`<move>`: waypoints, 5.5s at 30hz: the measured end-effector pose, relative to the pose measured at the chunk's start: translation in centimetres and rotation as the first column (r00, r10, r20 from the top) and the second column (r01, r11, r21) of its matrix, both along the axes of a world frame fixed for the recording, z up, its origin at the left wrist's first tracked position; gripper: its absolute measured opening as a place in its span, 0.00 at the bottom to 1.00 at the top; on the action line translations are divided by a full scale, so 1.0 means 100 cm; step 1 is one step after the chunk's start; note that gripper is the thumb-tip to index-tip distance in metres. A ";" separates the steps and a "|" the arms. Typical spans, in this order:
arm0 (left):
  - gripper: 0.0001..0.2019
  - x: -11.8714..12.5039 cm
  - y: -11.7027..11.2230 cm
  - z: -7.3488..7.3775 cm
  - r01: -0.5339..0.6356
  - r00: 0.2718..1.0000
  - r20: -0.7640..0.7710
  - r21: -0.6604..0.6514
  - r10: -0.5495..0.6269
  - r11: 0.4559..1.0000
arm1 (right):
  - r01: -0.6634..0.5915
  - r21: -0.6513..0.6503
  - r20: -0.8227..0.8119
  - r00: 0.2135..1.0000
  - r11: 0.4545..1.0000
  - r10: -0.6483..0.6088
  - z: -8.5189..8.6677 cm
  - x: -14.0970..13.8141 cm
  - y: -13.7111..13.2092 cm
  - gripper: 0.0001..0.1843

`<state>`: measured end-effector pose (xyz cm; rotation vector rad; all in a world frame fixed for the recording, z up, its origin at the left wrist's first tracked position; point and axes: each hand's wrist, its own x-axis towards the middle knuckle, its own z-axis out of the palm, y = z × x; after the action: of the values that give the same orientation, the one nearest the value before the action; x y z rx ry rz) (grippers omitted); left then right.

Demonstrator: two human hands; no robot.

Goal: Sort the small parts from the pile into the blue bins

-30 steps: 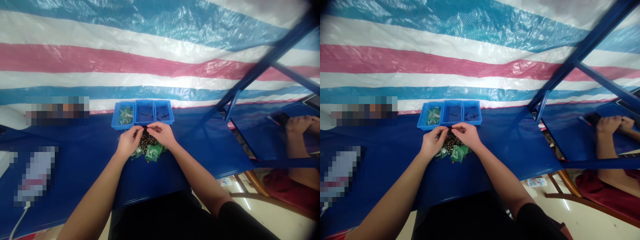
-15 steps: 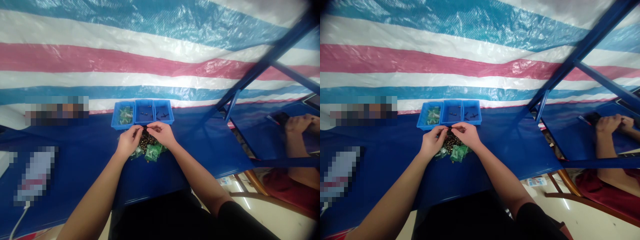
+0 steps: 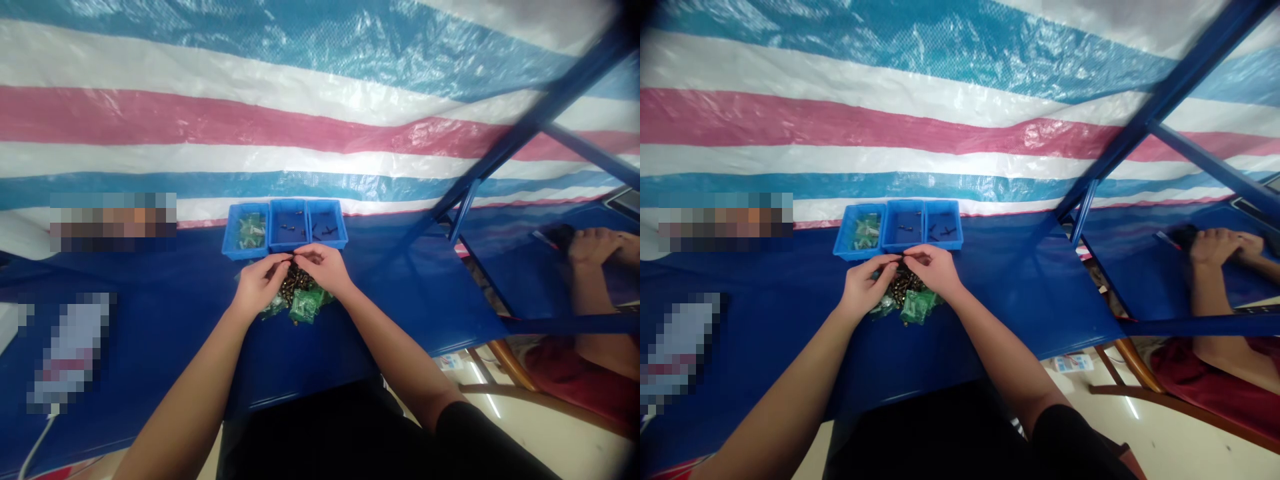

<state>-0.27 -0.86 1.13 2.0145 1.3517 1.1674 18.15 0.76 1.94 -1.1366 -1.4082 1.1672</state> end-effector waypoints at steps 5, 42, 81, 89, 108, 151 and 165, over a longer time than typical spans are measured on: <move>0.12 0.001 0.001 0.002 -0.015 0.999 -0.031 0.075 0.018 0.997 | -0.032 -0.010 -0.013 0.999 0.999 0.032 -0.003 -0.001 0.000 0.13; 0.15 0.000 0.003 -0.002 -0.083 0.989 -0.118 0.043 0.087 0.996 | 0.237 -0.084 -0.348 0.903 0.968 -0.251 0.005 0.023 0.022 0.26; 0.14 0.001 0.002 0.002 -0.065 0.987 -0.143 0.076 0.075 0.995 | -0.109 0.042 -0.028 0.993 0.993 0.111 0.000 0.005 0.004 0.13; 0.11 0.001 0.001 0.005 -0.067 0.984 -0.159 0.064 0.076 0.996 | -0.063 -0.020 -0.203 0.977 0.998 0.058 -0.001 -0.005 0.002 0.16; 0.14 0.065 0.040 0.022 0.123 0.761 -0.635 0.340 0.132 0.932 | -0.539 0.587 0.658 0.753 0.603 0.033 0.024 -0.061 -0.060 0.14; 0.12 0.009 -0.002 0.020 -0.074 0.995 -0.064 -0.067 0.070 0.995 | -0.026 0.350 0.216 0.975 0.936 -0.053 0.013 0.001 -0.004 0.06; 0.15 0.008 -0.004 0.014 -0.088 0.980 -0.176 0.005 0.088 0.996 | -0.010 0.335 0.228 0.971 0.942 -0.071 0.009 0.003 -0.002 0.07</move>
<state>0.54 -1.29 2.57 2.1169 1.5408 1.0433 18.41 0.57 2.85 -1.0735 -1.6904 0.7474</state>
